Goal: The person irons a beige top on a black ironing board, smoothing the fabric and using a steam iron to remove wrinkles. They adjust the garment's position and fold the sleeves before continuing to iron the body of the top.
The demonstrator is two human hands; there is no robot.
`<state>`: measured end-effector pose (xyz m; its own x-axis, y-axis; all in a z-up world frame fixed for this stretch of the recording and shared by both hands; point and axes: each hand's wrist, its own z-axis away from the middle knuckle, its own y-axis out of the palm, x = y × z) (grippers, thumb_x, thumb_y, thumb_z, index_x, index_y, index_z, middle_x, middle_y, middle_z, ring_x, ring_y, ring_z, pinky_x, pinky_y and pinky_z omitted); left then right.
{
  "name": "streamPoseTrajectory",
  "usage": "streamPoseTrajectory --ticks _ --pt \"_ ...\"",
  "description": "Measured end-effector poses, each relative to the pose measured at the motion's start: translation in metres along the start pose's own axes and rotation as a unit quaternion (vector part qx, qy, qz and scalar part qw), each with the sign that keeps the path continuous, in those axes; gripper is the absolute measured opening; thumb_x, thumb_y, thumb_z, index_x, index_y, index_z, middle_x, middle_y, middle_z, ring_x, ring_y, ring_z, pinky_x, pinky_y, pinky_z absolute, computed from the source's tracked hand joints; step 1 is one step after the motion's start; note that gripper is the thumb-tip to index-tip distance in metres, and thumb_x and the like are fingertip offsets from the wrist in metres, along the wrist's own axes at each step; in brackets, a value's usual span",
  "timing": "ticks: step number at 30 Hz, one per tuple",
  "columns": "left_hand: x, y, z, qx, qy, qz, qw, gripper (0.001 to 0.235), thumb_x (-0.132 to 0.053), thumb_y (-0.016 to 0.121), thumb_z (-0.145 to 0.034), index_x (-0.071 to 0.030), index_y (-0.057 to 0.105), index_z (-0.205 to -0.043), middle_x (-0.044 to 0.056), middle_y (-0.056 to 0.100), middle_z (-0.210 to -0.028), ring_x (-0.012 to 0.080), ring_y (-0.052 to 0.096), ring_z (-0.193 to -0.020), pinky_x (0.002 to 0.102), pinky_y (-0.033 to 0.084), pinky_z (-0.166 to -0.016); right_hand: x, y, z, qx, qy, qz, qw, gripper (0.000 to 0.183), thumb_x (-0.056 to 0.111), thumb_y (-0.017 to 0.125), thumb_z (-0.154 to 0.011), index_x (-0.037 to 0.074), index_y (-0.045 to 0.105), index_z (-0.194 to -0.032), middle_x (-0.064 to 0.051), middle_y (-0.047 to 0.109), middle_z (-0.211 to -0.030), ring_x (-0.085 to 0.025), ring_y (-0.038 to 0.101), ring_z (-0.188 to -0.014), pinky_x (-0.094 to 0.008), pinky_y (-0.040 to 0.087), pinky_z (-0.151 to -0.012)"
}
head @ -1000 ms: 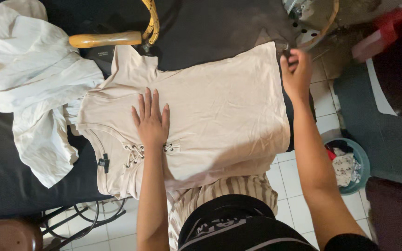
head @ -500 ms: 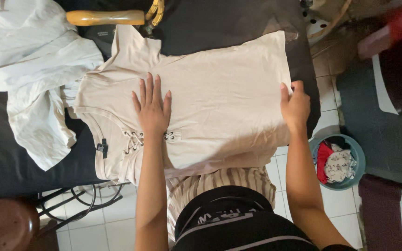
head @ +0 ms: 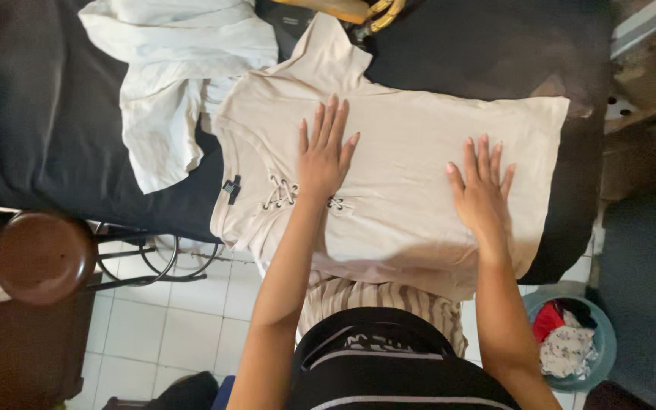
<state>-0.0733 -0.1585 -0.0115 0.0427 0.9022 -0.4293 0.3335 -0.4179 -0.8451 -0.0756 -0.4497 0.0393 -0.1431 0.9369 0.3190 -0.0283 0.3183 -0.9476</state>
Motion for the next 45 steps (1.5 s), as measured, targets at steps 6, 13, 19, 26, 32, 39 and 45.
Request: streamPoseTrajectory --ticks 6,13,19,26,32,39,45 --pt "0.002 0.001 -0.003 -0.014 -0.005 -0.006 1.000 0.067 -0.045 0.048 -0.108 -0.009 0.032 -0.162 0.008 0.032 -0.169 0.0251 0.027 -0.157 0.051 0.018 -0.128 0.024 0.023 -0.028 -0.045 -0.128 -0.087 0.987 0.066 0.040 0.051 -0.109 0.008 0.034 -0.163 -0.012 0.024 -0.173 -0.035 0.016 -0.162 -0.062 0.011 -0.127" --pt "0.001 0.000 -0.007 -0.046 -0.009 -0.016 0.999 0.066 -0.042 0.047 -0.106 -0.009 0.034 -0.161 0.006 0.032 -0.169 0.0245 0.026 -0.158 0.057 0.013 -0.128 0.074 0.039 -0.081 -0.105 -0.236 -0.139 0.956 0.054 0.025 0.066 -0.102 0.003 0.048 -0.148 -0.020 0.035 -0.166 -0.041 0.024 -0.157 -0.057 0.023 -0.124" --pt "0.004 0.008 -0.004 -0.013 -0.025 -0.017 0.999 0.068 -0.043 0.044 -0.106 -0.010 0.029 -0.163 0.006 0.026 -0.171 0.0240 0.023 -0.159 0.059 0.010 -0.127 0.177 0.043 -0.211 -0.171 -0.384 -0.123 0.899 0.059 0.014 0.066 -0.106 -0.003 0.043 -0.157 -0.026 0.045 -0.157 -0.045 0.041 -0.147 -0.054 0.035 -0.121" --pt "0.007 0.009 -0.003 -0.001 -0.032 0.000 0.999 0.068 -0.044 0.043 -0.107 -0.012 0.025 -0.165 0.003 0.022 -0.173 0.0229 0.020 -0.161 0.058 0.010 -0.129 0.212 0.049 -0.290 -0.205 -0.467 0.073 0.857 0.058 0.030 0.075 -0.108 0.029 0.053 -0.161 -0.012 0.062 -0.091 -0.033 0.065 -0.078 -0.045 0.053 -0.071" --pt "0.006 0.008 0.001 -0.003 -0.040 0.003 0.999 0.069 -0.046 0.044 -0.106 -0.014 0.027 -0.164 0.003 0.023 -0.172 0.0220 0.021 -0.160 0.058 0.011 -0.129 0.139 0.019 -0.301 -0.157 -0.443 0.069 0.880 0.064 0.024 0.080 -0.103 0.034 0.053 -0.160 -0.008 0.063 -0.086 -0.032 0.067 -0.071 -0.044 0.054 -0.063" --pt "0.008 0.010 -0.003 -0.013 -0.027 -0.002 1.000 0.069 -0.044 0.046 -0.106 -0.011 0.027 -0.164 0.004 0.023 -0.172 0.0228 0.020 -0.161 0.060 0.012 -0.129 0.054 -0.033 -0.267 -0.079 -0.294 -0.003 0.952 0.070 0.010 0.079 -0.094 0.030 0.054 -0.156 -0.018 0.072 -0.108 -0.040 0.070 -0.100 -0.048 0.055 -0.084" --pt "0.010 0.007 -0.008 -0.020 -0.016 -0.003 1.000 0.069 -0.043 0.047 -0.106 -0.011 0.028 -0.163 0.005 0.023 -0.172 0.0234 0.020 -0.160 0.060 0.011 -0.127 0.033 -0.084 -0.198 -0.121 -0.267 -0.020 0.956 0.064 0.011 0.081 -0.091 0.029 0.064 -0.151 -0.019 0.074 -0.115 -0.040 0.069 -0.101 -0.047 0.054 -0.083"
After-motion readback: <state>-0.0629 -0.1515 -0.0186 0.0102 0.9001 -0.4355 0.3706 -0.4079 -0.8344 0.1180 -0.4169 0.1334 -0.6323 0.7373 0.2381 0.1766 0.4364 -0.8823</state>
